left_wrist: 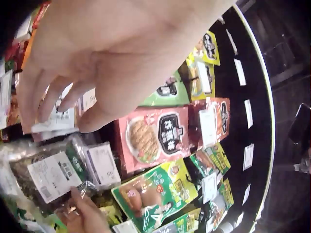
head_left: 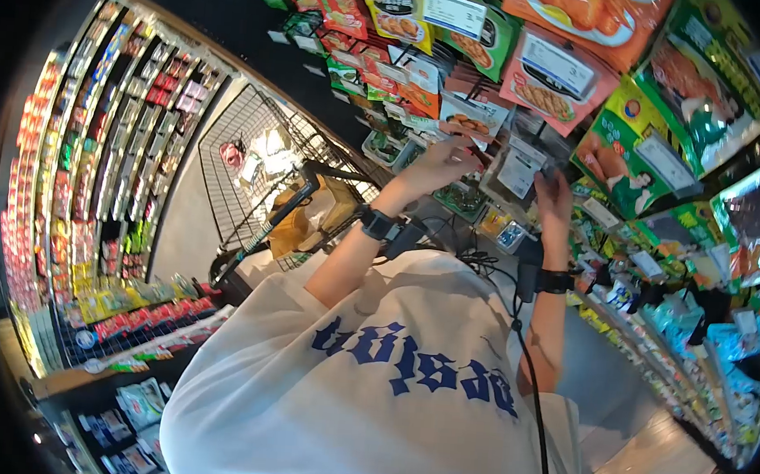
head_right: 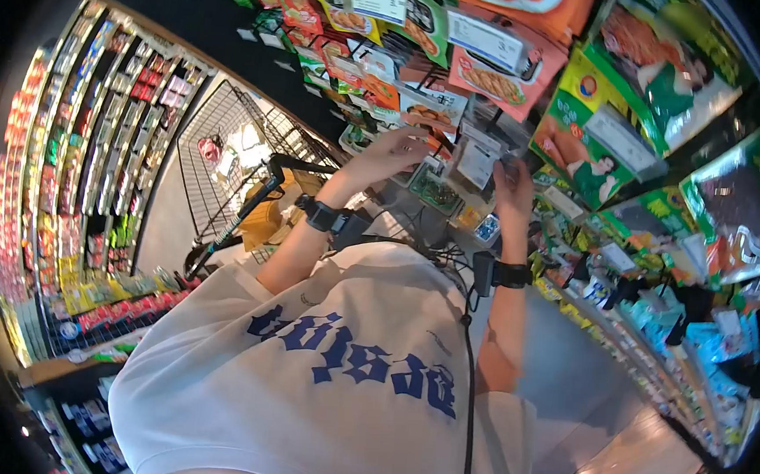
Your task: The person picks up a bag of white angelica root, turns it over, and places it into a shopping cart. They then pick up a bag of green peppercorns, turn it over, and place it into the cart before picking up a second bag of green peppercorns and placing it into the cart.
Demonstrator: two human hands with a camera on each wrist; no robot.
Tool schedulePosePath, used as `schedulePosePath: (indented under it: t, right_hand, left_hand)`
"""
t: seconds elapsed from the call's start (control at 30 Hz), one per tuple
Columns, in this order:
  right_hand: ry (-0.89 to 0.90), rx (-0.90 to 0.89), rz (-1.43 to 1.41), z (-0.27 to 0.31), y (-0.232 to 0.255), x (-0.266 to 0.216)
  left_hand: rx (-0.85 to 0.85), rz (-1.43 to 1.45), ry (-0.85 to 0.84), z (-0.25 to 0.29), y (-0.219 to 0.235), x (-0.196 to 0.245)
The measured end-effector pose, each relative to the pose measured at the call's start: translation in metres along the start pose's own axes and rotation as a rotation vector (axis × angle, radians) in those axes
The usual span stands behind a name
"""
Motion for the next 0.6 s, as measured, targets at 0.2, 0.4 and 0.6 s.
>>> schedulePosePath:
  t: [0.2,0.4,0.6]
  right_hand:
    - [0.226,0.227,0.202,-0.051,0.009,0.027]
    - [0.316,0.21,-0.188,-0.117,0.016,0.085]
    - [0.444,0.18,-0.172,-0.14,0.026,0.105]
  left_hand:
    - [0.245,0.025,0.055,0.07,0.068,0.035]
    - [0.547,0.098,0.036,0.156,0.13,0.042]
    - [0.946,0.093,-0.015,0.272,0.193,0.05]
Point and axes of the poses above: each hand's wrist, its own z-axis away from the middle knuckle, its own y-axis out of the back of the hand, x = y × z, the point moved 10 cm from there along -z, towards the middle knuckle, and after that the axes turned 11 degrees about -x, right-handed, at the moved point
